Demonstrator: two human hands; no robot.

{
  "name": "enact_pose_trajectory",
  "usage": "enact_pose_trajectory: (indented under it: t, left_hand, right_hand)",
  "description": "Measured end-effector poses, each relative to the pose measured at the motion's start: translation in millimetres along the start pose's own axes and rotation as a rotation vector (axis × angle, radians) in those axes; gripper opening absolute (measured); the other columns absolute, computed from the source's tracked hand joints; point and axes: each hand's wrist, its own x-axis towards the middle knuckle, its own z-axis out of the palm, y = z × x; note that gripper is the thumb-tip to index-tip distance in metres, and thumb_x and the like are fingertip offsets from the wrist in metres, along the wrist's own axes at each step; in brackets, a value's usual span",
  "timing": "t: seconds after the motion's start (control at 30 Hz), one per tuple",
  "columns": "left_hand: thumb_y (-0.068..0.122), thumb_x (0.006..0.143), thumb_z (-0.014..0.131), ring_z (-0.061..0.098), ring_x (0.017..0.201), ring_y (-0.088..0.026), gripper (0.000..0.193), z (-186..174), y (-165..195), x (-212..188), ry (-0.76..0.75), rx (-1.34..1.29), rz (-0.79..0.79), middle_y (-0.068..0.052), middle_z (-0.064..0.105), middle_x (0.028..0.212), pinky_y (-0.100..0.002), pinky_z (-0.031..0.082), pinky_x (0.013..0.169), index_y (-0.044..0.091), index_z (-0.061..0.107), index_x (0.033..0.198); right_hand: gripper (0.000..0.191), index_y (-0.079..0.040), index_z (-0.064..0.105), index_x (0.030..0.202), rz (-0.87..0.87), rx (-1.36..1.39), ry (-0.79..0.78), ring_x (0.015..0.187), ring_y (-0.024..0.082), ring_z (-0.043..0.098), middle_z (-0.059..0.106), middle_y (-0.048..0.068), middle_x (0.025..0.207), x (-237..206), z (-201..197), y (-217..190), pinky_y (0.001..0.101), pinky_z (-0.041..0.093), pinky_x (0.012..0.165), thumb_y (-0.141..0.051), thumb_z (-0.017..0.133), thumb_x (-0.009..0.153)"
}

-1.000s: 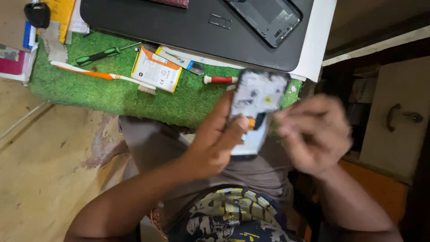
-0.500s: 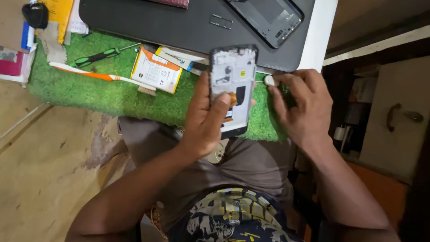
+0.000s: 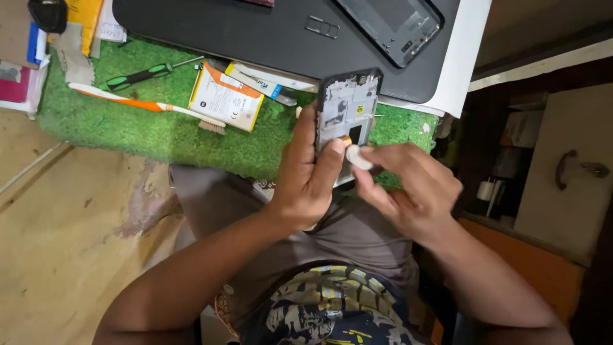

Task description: The person works on a disassembled smartphone at a repair bench, prying at its internal components by hand and using a toothbrush to brush the inside of the phone frame. They reposition the phone repeatedly while cleaning and manipulating the internal parts.

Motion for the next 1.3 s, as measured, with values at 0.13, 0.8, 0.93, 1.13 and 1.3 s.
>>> enact_pose_trajectory:
  t: [0.13, 0.8, 0.93, 1.13, 1.3]
  left_hand:
    - [0.015, 0.116, 0.047, 0.068, 0.106, -0.016, 0.041, 0, 1, 2, -0.003, -0.018, 0.027, -0.013, 0.070, 0.118, -0.033, 0.055, 0.100, 0.001, 0.038, 0.154]
    - [0.014, 0.115, 0.045, 0.066, 0.102, -0.014, 0.042, -1, -6, 0, -0.014, -0.088, -0.015, -0.011, 0.067, 0.122, -0.030, 0.057, 0.092, 0.002, 0.038, 0.155]
    - [0.013, 0.118, 0.041, 0.069, 0.112, -0.015, 0.038, 4, -6, 3, -0.008, -0.396, -0.045, -0.012, 0.065, 0.138, -0.033, 0.058, 0.106, 0.002, 0.037, 0.154]
    - [0.013, 0.117, 0.043, 0.067, 0.118, -0.017, 0.040, 0, -1, 4, 0.055, -0.444, -0.025, -0.015, 0.063, 0.137, -0.035, 0.058, 0.110, 0.001, 0.032, 0.153]
    - [0.012, 0.115, 0.042, 0.068, 0.117, -0.019, 0.042, -1, 1, 6, 0.072, -0.448, -0.055, -0.017, 0.063, 0.134, -0.035, 0.058, 0.103, 0.000, 0.031, 0.154]
  right_hand:
    - [0.028, 0.003, 0.070, 0.111, -0.028, 0.051, -0.006, 0.088, 0.022, 0.074, 0.073, 0.015, 0.100, 9, 1, -3, 0.0313, 0.059, 0.074, -0.001, 0.085, 0.088]
    - [0.025, 0.002, 0.066, 0.098, -0.175, -0.095, 0.159, 0.081, 0.020, 0.071, 0.072, 0.012, 0.092, 3, 3, 26, 0.0289, 0.055, 0.065, -0.006, 0.087, 0.087]
    - [0.022, 0.000, 0.073, 0.106, 0.001, -0.274, 0.086, 0.079, 0.023, 0.064, 0.069, 0.012, 0.096, 9, -8, 36, 0.0352, 0.050, 0.066, -0.004, 0.085, 0.088]
    - [0.026, -0.010, 0.078, 0.122, 0.072, -0.394, 0.031, 0.086, 0.020, 0.063, 0.063, 0.011, 0.103, 8, -2, 35, 0.0343, 0.052, 0.071, -0.007, 0.088, 0.098]
    - [0.032, -0.013, 0.078, 0.112, -0.121, -0.367, -0.061, 0.089, 0.026, 0.060, 0.063, 0.005, 0.099, 13, 0, 34, 0.0402, 0.048, 0.072, -0.002, 0.085, 0.084]
